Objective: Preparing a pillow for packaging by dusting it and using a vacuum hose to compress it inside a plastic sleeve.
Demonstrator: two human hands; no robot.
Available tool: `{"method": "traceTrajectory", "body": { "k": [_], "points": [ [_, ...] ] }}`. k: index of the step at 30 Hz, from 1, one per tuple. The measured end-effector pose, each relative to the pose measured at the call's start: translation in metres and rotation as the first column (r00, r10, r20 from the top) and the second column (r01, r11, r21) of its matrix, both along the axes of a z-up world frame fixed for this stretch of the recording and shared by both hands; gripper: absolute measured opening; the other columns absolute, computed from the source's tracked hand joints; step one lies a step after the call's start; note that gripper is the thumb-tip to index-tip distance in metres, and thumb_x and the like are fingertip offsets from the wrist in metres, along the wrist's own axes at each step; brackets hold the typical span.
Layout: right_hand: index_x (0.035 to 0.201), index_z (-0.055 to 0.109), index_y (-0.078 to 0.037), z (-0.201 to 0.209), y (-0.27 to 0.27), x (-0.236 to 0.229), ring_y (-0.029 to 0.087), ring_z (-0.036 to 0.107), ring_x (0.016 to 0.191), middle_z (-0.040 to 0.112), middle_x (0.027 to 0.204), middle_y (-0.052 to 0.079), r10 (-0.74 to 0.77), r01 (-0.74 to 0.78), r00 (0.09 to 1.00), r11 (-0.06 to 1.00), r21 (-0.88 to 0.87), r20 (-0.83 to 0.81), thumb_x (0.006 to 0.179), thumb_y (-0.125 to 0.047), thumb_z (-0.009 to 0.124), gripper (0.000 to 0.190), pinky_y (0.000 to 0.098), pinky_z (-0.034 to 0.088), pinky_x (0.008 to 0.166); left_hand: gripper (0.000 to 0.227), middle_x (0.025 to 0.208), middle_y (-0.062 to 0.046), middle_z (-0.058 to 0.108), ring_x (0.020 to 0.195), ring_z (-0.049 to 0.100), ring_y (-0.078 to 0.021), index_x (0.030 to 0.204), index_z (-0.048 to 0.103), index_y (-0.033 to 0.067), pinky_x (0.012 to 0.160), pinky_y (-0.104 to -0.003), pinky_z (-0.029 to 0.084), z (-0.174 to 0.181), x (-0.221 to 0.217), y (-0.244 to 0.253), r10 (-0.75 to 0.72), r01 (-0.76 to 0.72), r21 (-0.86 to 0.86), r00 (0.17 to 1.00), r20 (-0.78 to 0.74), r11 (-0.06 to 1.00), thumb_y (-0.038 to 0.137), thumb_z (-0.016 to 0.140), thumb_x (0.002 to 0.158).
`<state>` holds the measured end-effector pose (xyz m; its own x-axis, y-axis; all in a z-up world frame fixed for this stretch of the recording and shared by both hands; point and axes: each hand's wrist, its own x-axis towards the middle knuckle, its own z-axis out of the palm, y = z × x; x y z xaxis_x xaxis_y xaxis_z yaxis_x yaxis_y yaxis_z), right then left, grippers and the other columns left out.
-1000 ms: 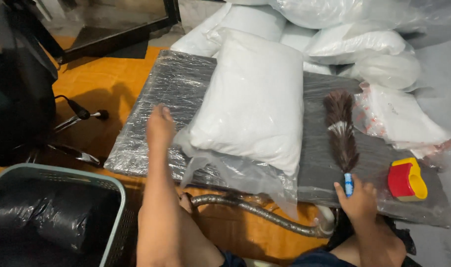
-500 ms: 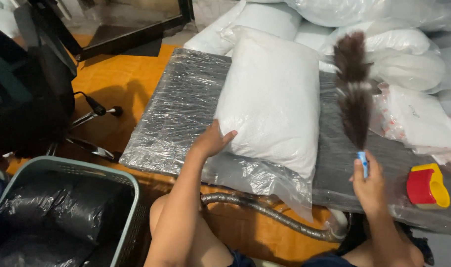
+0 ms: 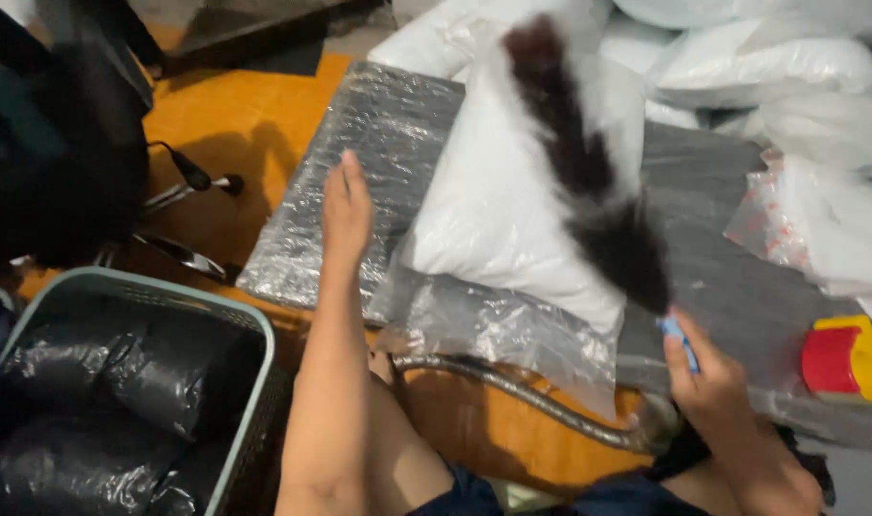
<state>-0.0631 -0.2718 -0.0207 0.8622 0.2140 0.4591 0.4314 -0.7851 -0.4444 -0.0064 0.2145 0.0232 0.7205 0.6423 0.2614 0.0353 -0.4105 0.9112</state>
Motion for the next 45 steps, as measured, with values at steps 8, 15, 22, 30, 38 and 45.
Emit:
{"method": "traceTrajectory", "body": {
  "k": [8, 15, 22, 30, 38, 45],
  "points": [
    [0.148, 0.052, -0.033, -0.032, -0.019, -0.008, 0.021, 0.061, 0.064, 0.064, 0.089, -0.003, 0.086, -0.194, 0.974, 0.795, -0.574, -0.21, 0.09, -0.038, 0.059, 0.058, 0.0372, 0.048, 0.058, 0.072, 0.108, -0.018, 0.066, 0.102, 0.064, -0.0283, 0.113, 0.061, -0.0006, 0.093, -0.042, 0.05, 0.022, -0.008, -0.013, -0.061, 0.06, -0.021, 0.996, -0.068, 0.998, 0.059, 0.022, 0.1],
    [0.144, 0.056, -0.024, -0.044, 0.0, -0.021, 0.029, 0.077, 0.082, 0.076, 0.121, 0.003, 0.058, -0.177, 0.932, 0.934, -0.312, -0.357, 0.09, -0.035, 0.062, 0.056, 0.0398, 0.057, 0.066, 0.069, 0.098, -0.014, 0.062, 0.091, 0.06, -0.0252, 0.105, 0.06, -0.0014, 0.089, -0.039, 0.049, 0.009, -0.002, -0.017, -0.132, 0.135, 0.024, 0.987, -0.09, 0.991, 0.058, 0.025, 0.103],
    [0.149, 0.055, -0.028, -0.008, -0.008, -0.006, 0.029, 0.071, 0.077, 0.073, 0.119, 0.003, -0.048, -0.038, 0.938, 0.97, -0.239, -0.344, 0.078, -0.028, 0.07, 0.072, 0.0407, 0.054, 0.07, 0.083, 0.119, -0.023, 0.063, 0.108, 0.061, -0.0346, 0.119, 0.061, -0.0062, 0.099, -0.045, 0.045, 0.007, 0.003, -0.024, -0.14, 0.145, 0.021, 0.979, -0.151, 0.989, 0.062, 0.018, 0.1],
    [0.135, 0.069, -0.033, -0.021, -0.001, 0.05, 0.017, 0.071, 0.07, 0.072, 0.094, -0.007, 0.076, 0.186, 0.884, 0.848, -0.496, 0.462, 0.099, -0.045, 0.059, 0.039, 0.0303, 0.058, 0.062, 0.111, 0.148, -0.041, 0.041, 0.135, 0.049, -0.0512, 0.156, 0.012, -0.0148, 0.107, -0.06, 0.044, -0.006, 0.006, -0.071, -0.342, 0.562, 0.026, 0.539, -0.77, 0.827, 0.071, 0.046, 0.095],
    [0.154, 0.041, -0.047, 0.094, 0.034, 0.166, 0.016, 0.061, 0.077, 0.061, 0.093, -0.002, 0.03, -0.045, 0.999, 0.556, -0.83, -0.033, 0.1, -0.05, 0.037, 0.054, 0.0276, 0.054, 0.056, 0.108, 0.135, -0.042, 0.048, 0.113, 0.064, -0.0521, 0.147, 0.027, -0.0179, 0.096, -0.056, 0.056, -0.044, 0.024, -0.076, -0.245, 0.608, 0.163, 0.531, -0.811, 0.777, 0.076, 0.043, 0.095],
    [0.131, 0.073, -0.018, 0.128, 0.078, 0.227, 0.025, 0.066, 0.056, 0.069, 0.081, 0.007, -0.022, 0.465, 0.813, 0.625, -0.627, 0.581, 0.112, -0.034, 0.058, 0.029, 0.0369, 0.055, 0.053, 0.115, 0.147, -0.041, 0.038, 0.126, 0.055, -0.0495, 0.156, 0.003, -0.0149, 0.105, -0.053, 0.049, -0.033, 0.024, -0.073, -0.303, 0.584, 0.071, 0.516, -0.801, 0.808, 0.066, 0.057, 0.095]
  ]
}}
